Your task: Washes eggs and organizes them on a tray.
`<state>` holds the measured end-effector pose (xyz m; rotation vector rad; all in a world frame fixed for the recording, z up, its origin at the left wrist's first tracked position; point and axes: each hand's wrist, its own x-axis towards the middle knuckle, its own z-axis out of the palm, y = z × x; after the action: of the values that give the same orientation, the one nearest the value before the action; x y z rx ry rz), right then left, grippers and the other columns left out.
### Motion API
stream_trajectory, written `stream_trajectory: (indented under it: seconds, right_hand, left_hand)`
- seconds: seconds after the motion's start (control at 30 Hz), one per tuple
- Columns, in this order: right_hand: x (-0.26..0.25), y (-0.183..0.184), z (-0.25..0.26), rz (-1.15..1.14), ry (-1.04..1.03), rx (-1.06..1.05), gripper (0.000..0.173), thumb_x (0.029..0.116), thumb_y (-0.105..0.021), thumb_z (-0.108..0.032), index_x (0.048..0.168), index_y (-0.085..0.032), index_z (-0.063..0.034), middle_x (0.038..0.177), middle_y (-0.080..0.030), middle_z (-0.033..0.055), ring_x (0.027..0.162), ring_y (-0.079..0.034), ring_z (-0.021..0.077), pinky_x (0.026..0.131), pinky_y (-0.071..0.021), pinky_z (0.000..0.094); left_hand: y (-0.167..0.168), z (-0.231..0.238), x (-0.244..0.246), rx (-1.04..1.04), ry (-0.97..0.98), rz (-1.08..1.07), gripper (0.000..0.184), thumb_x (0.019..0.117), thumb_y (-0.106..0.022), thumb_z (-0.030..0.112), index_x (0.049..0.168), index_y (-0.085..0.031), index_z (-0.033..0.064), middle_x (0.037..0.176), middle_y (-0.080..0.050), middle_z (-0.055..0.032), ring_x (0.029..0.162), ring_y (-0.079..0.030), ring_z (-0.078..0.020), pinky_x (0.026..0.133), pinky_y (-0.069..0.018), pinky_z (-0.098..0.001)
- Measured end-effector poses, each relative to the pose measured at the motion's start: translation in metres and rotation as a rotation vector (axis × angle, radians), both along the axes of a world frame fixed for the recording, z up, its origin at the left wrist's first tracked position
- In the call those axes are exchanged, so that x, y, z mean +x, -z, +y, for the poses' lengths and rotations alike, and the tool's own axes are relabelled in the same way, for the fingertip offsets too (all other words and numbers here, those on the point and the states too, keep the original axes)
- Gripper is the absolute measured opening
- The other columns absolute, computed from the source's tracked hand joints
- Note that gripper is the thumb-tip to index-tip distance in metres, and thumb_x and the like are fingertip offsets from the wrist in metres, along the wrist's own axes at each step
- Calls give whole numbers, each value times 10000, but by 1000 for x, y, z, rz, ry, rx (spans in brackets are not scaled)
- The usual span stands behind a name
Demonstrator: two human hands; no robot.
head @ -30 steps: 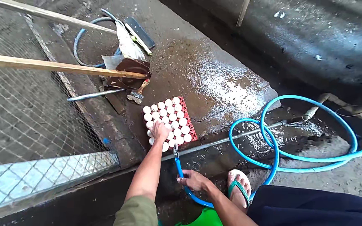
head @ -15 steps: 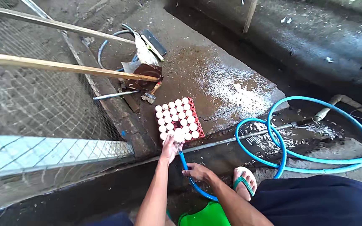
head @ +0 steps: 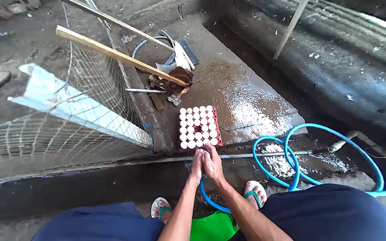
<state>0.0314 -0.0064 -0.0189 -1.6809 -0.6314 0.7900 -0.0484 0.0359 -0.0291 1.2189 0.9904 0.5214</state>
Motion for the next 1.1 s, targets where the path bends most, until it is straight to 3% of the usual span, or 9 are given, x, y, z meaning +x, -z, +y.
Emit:
stream_trajectory:
  seconds: [0.13,0.3,0.43,0.53,0.7,0.77,0.93,1.03,1.1]
  right_hand:
    - [17,-14,6,242,84,-144,407,1081,-366,-175,1390,-550,17,1289,-608,195,1122,-599,242,966,-486,438]
    - [-14,-29,-15,66,38,-66,465,1055,-319,-145,1395,-590,18,1532,-490,218,1452,-443,293,1193,-357,466]
    - [-11,-29,-13,135,150,-119,436,1083,-353,-179,1419,-561,4,1432,-565,200,1300,-547,261,1072,-437,455]
    - [-23,-36,-25,2,51,-57,483,1039,-344,-149,1455,-549,-14,1640,-306,238,1535,-296,315,1234,-282,473]
    - [-12,-41,-15,139,196,-145,452,1109,-333,-257,1391,-620,-51,1381,-617,158,1272,-573,221,1051,-459,432]
    - [-22,-47,-27,1,85,-73,469,1056,-324,-165,1384,-623,-11,1609,-383,212,1521,-332,282,1231,-286,444]
    - [-13,-48,-17,135,216,-193,507,1131,-284,-330,1452,-561,-53,1473,-549,185,1365,-512,280,1112,-411,485]
    - [-28,-46,-32,-18,72,-30,537,1036,-290,-169,1514,-455,15,1639,-294,250,1542,-262,326,1251,-238,473]
    - [-10,-39,-21,96,146,-60,524,1026,-373,-154,1523,-442,-1,1625,-342,216,1491,-363,289,1192,-343,469]
  left_hand:
    - [-22,-23,7,80,52,40,494,1094,-242,224,1264,-579,-95,1207,-620,-219,1117,-591,-241,1002,-471,-418]
    - [-24,-24,11,88,-68,71,452,1109,-288,169,1355,-521,-130,1377,-553,-294,1311,-528,-327,1140,-383,-449]
    - [-30,-27,7,87,16,30,468,1105,-261,162,1309,-564,-129,1367,-565,-283,1312,-525,-326,1140,-374,-459]
    - [-26,-28,8,88,-29,-27,437,1099,-289,133,1336,-534,-142,1384,-549,-292,1320,-517,-312,1149,-369,-418]
    - [-42,-29,10,58,29,23,456,1100,-291,177,1292,-591,-107,1320,-603,-263,1269,-558,-306,1106,-406,-460]
    - [-36,-30,13,93,7,26,416,1097,-314,125,1304,-569,-132,1342,-587,-281,1291,-549,-316,1131,-390,-439]
    - [-48,-33,6,64,56,23,457,1098,-290,171,1300,-577,-121,1337,-585,-282,1290,-542,-326,1119,-391,-471]
    - [-41,-32,8,142,47,35,411,1087,-324,101,1323,-548,-150,1370,-563,-303,1312,-535,-334,1143,-381,-434]
    - [-46,-32,6,45,81,23,475,1117,-254,196,1343,-548,-101,1342,-582,-262,1263,-555,-291,1093,-418,-439]
